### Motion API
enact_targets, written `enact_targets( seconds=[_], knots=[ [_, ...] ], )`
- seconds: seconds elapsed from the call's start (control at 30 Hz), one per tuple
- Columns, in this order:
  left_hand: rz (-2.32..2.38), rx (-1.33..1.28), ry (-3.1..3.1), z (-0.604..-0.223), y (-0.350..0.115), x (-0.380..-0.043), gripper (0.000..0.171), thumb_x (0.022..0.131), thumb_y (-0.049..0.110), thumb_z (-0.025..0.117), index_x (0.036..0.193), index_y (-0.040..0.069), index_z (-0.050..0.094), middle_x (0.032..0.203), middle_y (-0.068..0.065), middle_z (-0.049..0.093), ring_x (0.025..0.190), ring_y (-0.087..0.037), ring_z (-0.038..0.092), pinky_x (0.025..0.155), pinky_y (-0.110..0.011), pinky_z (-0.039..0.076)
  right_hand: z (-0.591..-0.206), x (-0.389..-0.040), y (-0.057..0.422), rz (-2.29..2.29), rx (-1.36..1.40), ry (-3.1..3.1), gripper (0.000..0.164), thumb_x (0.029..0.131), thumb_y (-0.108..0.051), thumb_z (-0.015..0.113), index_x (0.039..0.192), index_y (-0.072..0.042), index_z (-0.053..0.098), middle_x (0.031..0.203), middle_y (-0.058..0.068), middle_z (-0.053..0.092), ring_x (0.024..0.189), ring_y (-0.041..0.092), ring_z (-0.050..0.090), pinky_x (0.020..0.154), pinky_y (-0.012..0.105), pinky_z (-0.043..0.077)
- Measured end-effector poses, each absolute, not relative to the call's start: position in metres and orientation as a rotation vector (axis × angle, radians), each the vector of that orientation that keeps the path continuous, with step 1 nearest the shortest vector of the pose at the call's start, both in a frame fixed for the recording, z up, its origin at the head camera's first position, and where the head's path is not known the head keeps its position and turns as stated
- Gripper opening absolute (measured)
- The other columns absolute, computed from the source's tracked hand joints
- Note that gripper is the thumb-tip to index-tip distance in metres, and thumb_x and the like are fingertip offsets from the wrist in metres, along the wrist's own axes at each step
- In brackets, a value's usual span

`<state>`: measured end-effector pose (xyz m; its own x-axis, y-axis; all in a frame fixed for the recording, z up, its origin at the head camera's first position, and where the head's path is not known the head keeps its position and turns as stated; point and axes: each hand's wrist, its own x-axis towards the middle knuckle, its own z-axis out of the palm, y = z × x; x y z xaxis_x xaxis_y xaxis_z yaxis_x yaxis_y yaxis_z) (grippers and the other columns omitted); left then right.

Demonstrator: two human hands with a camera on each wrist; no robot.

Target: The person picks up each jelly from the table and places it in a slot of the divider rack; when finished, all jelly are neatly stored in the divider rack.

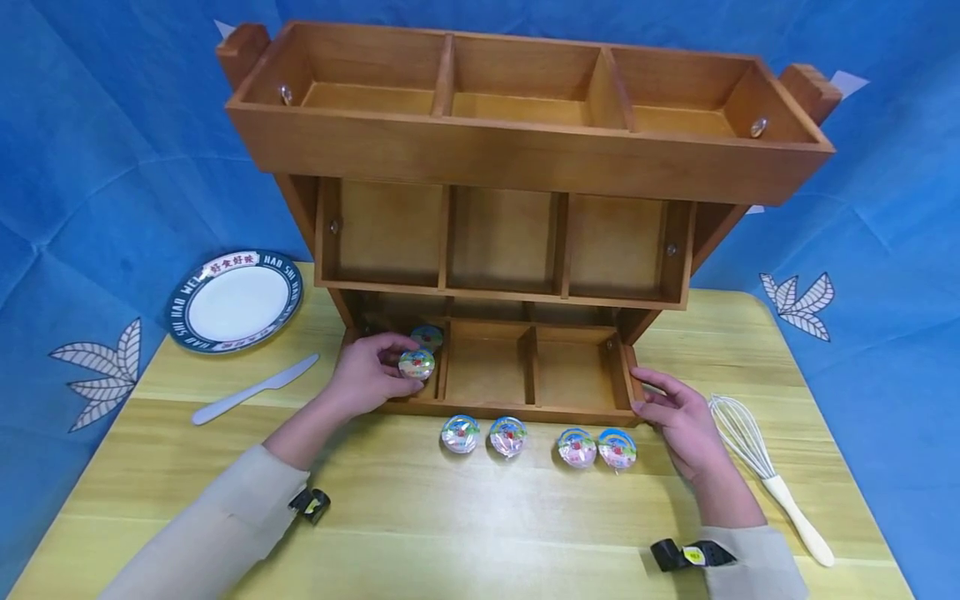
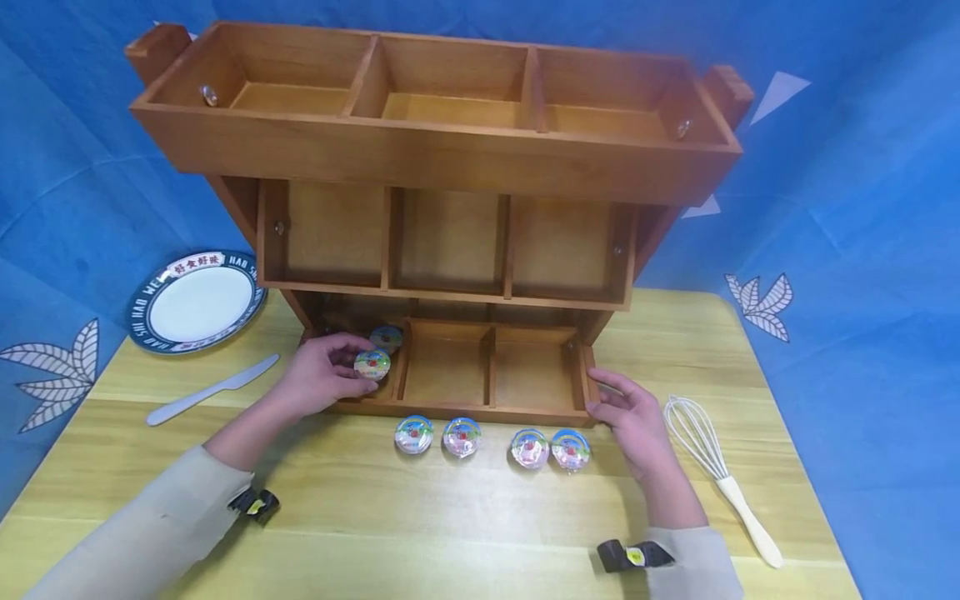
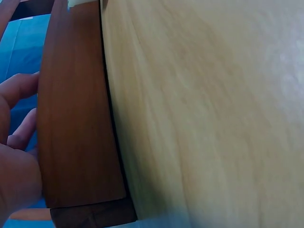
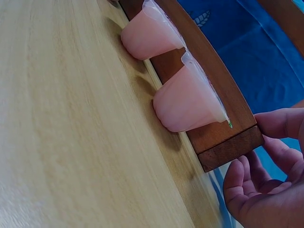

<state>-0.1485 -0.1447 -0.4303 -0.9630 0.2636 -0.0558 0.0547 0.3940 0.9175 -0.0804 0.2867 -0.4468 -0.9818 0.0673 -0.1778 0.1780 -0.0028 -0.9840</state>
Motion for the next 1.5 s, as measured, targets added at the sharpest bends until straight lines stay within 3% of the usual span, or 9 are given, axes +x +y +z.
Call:
enact_targets(
  seconds=[0.3, 0.67, 1.33, 1.5],
  knots=[
    [1.512, 0.25, 2.445, -0.434, -0.141, -0.153, 0.049, 0.071, 0.002, 0.088, 0.115, 0.002, 0.068, 0.096, -0.009, 0.07, 0.078, -0.021, 0.068, 0.067, -0.035, 0.058, -0.446, -0.082, 0.288, -2.159, 0.261, 2.153, 0.049, 0.088, 0.011, 0.066, 0.136, 0.005, 0.056, 0.125, 0.008, 0.05, 0.101, 0.014, 0.056, 0.078, 0.021, 0.054],
    [1.441, 0.255, 2.422, -0.434, -0.141, -0.162, 0.047, 0.068, 0.006, 0.09, 0.11, 0.003, 0.069, 0.095, -0.007, 0.071, 0.092, -0.024, 0.066, 0.072, -0.033, 0.056, -0.444, -0.082, 0.289, -2.127, 0.297, 2.156, 0.051, 0.09, 0.008, 0.066, 0.139, 0.004, 0.054, 0.135, 0.011, 0.042, 0.104, 0.016, 0.053, 0.081, 0.022, 0.053],
    [1.493, 0.282, 2.351, -0.433, -0.144, -0.161, 0.054, 0.07, 0.003, 0.09, 0.118, -0.001, 0.066, 0.108, -0.014, 0.067, 0.101, -0.03, 0.065, 0.085, -0.038, 0.055, -0.444, -0.082, 0.287, -2.072, 0.308, 2.194, 0.052, 0.091, 0.005, 0.066, 0.141, 0.003, 0.052, 0.14, 0.01, 0.038, 0.107, 0.019, 0.048, 0.081, 0.021, 0.053],
    [1.521, 0.3, 2.34, -0.435, -0.147, -0.162, 0.055, 0.07, 0.003, 0.091, 0.119, -0.002, 0.066, 0.108, -0.014, 0.067, 0.099, -0.028, 0.065, 0.082, -0.037, 0.056, -0.444, -0.082, 0.287, -2.057, 0.31, 2.2, 0.052, 0.092, 0.006, 0.065, 0.142, 0.004, 0.05, 0.141, 0.011, 0.037, 0.107, 0.019, 0.048, 0.081, 0.021, 0.052]
  ],
)
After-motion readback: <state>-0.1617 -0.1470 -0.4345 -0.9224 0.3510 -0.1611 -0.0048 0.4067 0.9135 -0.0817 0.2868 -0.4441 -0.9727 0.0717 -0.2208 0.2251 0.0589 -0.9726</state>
